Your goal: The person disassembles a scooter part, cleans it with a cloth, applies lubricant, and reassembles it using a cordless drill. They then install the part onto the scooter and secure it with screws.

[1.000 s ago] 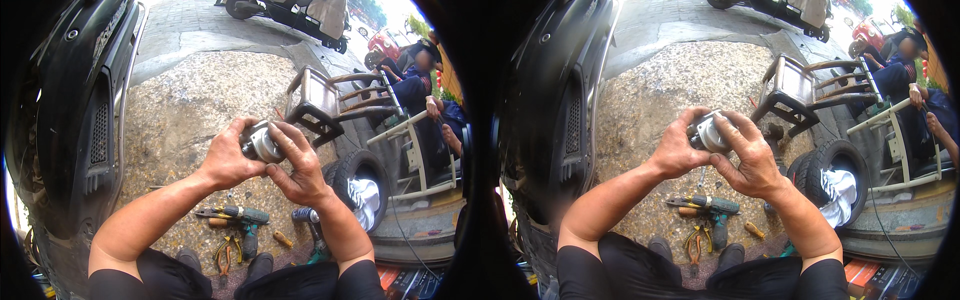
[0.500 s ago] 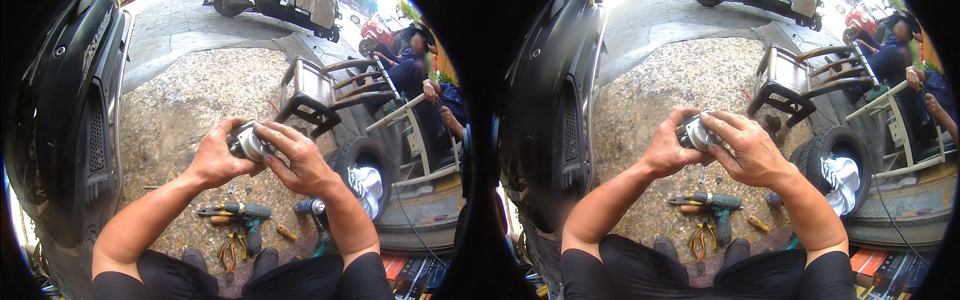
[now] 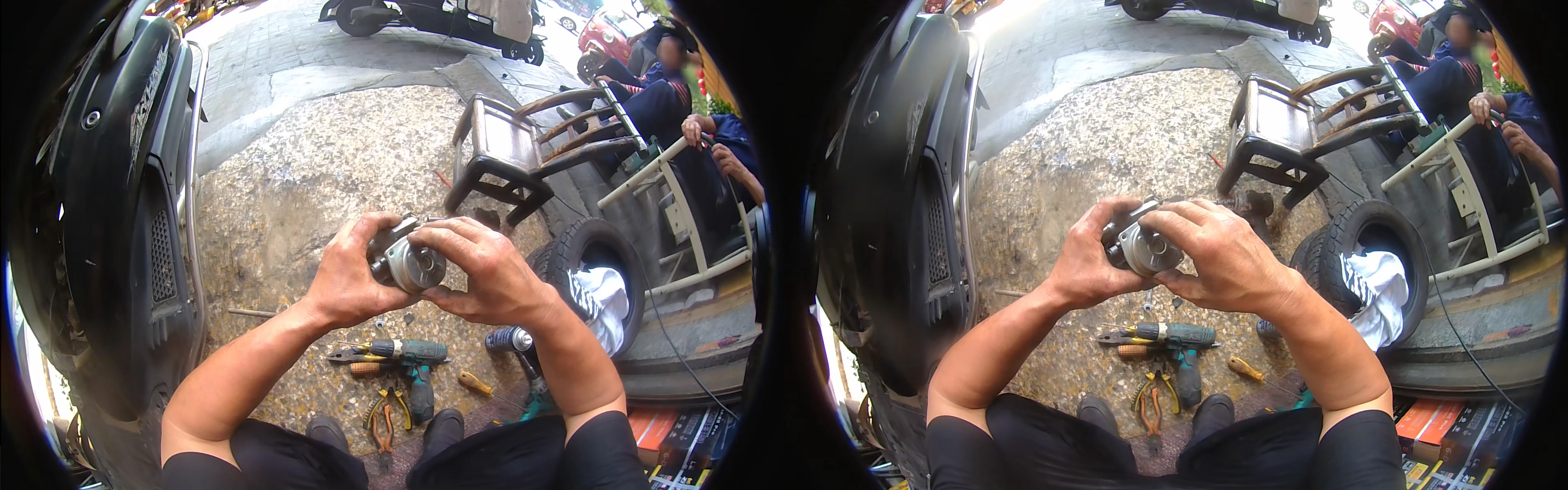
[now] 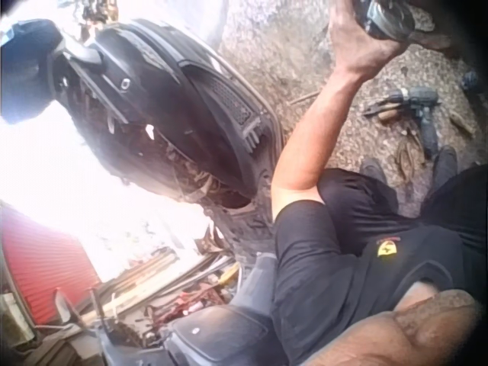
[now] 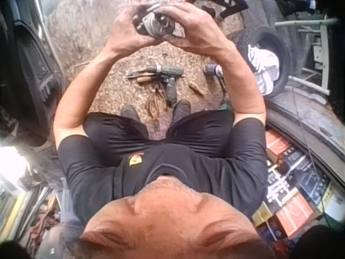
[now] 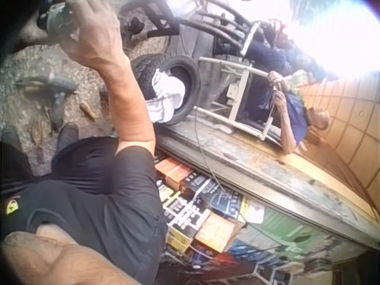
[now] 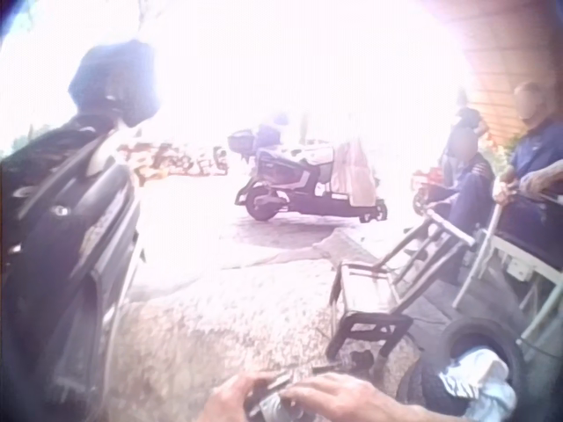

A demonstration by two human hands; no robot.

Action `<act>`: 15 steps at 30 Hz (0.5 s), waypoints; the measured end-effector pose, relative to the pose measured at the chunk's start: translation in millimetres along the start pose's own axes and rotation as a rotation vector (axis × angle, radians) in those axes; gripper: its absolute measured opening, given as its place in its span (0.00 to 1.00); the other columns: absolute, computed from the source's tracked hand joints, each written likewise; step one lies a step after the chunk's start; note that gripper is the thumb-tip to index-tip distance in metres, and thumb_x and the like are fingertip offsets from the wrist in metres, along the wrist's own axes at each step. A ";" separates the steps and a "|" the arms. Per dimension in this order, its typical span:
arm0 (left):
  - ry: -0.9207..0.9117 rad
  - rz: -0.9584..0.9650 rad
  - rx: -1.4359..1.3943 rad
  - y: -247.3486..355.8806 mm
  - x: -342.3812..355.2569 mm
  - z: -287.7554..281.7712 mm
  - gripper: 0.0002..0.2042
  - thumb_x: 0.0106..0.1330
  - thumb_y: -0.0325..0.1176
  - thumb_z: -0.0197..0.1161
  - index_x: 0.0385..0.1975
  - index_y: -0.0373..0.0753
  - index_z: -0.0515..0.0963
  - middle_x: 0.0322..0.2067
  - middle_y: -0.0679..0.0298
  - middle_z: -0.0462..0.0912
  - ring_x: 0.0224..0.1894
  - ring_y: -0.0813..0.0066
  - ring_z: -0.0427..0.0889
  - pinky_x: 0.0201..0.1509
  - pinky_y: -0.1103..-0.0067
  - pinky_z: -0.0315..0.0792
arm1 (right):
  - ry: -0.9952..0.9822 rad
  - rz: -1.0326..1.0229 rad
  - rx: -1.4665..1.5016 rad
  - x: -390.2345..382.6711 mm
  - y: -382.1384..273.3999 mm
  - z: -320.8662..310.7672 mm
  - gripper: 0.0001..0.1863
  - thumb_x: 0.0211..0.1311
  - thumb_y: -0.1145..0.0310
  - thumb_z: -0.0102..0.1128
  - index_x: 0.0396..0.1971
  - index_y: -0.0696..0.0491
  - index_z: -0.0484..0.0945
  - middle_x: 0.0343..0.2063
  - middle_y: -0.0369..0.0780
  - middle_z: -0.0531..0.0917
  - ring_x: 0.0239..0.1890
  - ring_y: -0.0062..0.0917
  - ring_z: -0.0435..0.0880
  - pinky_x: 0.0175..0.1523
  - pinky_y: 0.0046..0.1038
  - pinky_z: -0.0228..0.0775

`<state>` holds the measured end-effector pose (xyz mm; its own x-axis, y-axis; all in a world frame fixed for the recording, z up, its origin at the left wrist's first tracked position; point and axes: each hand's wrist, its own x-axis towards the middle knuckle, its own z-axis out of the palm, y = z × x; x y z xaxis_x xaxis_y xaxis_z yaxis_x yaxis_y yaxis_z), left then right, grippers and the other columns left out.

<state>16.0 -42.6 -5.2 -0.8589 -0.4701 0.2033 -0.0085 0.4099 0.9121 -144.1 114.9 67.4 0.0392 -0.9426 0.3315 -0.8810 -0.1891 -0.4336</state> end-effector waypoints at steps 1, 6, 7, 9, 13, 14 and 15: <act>-0.009 -0.017 -0.006 -0.6 -0.4 0.3 0.41 0.41 0.44 0.84 0.58 0.36 0.74 0.49 0.51 0.80 0.50 0.60 0.84 0.56 0.69 0.78 | -0.007 0.003 0.007 -0.1 0.5 -0.4 0.35 0.43 0.73 0.79 0.57 0.54 0.77 0.51 0.48 0.82 0.54 0.45 0.83 0.57 0.40 0.78; -0.042 -0.041 -0.084 -2.5 -1.7 3.0 0.42 0.41 0.45 0.84 0.59 0.37 0.73 0.49 0.51 0.80 0.50 0.61 0.84 0.56 0.69 0.78 | -0.017 -0.015 -0.007 -3.0 -0.4 -0.2 0.36 0.42 0.72 0.80 0.57 0.54 0.76 0.52 0.47 0.82 0.54 0.46 0.83 0.57 0.40 0.78; -0.050 -0.054 -0.089 -2.4 -1.8 2.8 0.43 0.41 0.45 0.85 0.59 0.37 0.73 0.50 0.51 0.80 0.51 0.61 0.84 0.56 0.69 0.78 | -0.020 -0.006 0.000 -3.9 -1.5 0.0 0.37 0.42 0.72 0.80 0.57 0.54 0.76 0.52 0.47 0.81 0.54 0.46 0.83 0.57 0.40 0.78; -0.061 -0.025 -0.064 -1.8 -1.9 1.6 0.43 0.40 0.44 0.85 0.59 0.36 0.73 0.50 0.51 0.80 0.51 0.62 0.83 0.57 0.69 0.78 | -0.006 -0.016 0.002 -5.3 -3.3 0.1 0.37 0.42 0.72 0.80 0.57 0.54 0.76 0.52 0.48 0.81 0.53 0.46 0.83 0.56 0.41 0.79; -0.093 -0.031 -0.129 0.4 -1.3 -1.3 0.44 0.39 0.42 0.86 0.59 0.36 0.72 0.51 0.52 0.79 0.53 0.63 0.83 0.58 0.69 0.78 | 0.002 -0.024 -0.024 -6.8 -5.6 0.6 0.37 0.42 0.71 0.81 0.57 0.54 0.76 0.52 0.48 0.81 0.52 0.47 0.83 0.55 0.41 0.79; -0.107 -0.052 -0.137 0.9 -1.0 -2.0 0.44 0.39 0.41 0.86 0.60 0.36 0.72 0.51 0.52 0.79 0.53 0.64 0.83 0.59 0.69 0.78 | 0.014 -0.038 -0.026 -6.9 -5.7 1.1 0.35 0.43 0.70 0.80 0.56 0.55 0.75 0.50 0.48 0.81 0.50 0.46 0.83 0.53 0.41 0.78; -0.117 -0.056 -0.145 1.4 -0.6 -2.6 0.44 0.39 0.41 0.86 0.60 0.36 0.72 0.51 0.52 0.79 0.53 0.64 0.83 0.59 0.69 0.78 | 0.024 -0.052 -0.029 -6.9 -5.4 1.7 0.34 0.45 0.69 0.79 0.55 0.56 0.75 0.48 0.47 0.81 0.48 0.45 0.83 0.52 0.41 0.78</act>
<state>17.8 -43.8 -3.1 -0.9130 -0.3912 0.1154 0.0084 0.2649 0.9642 -138.9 121.9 66.1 0.0744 -0.9246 0.3736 -0.8915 -0.2295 -0.3906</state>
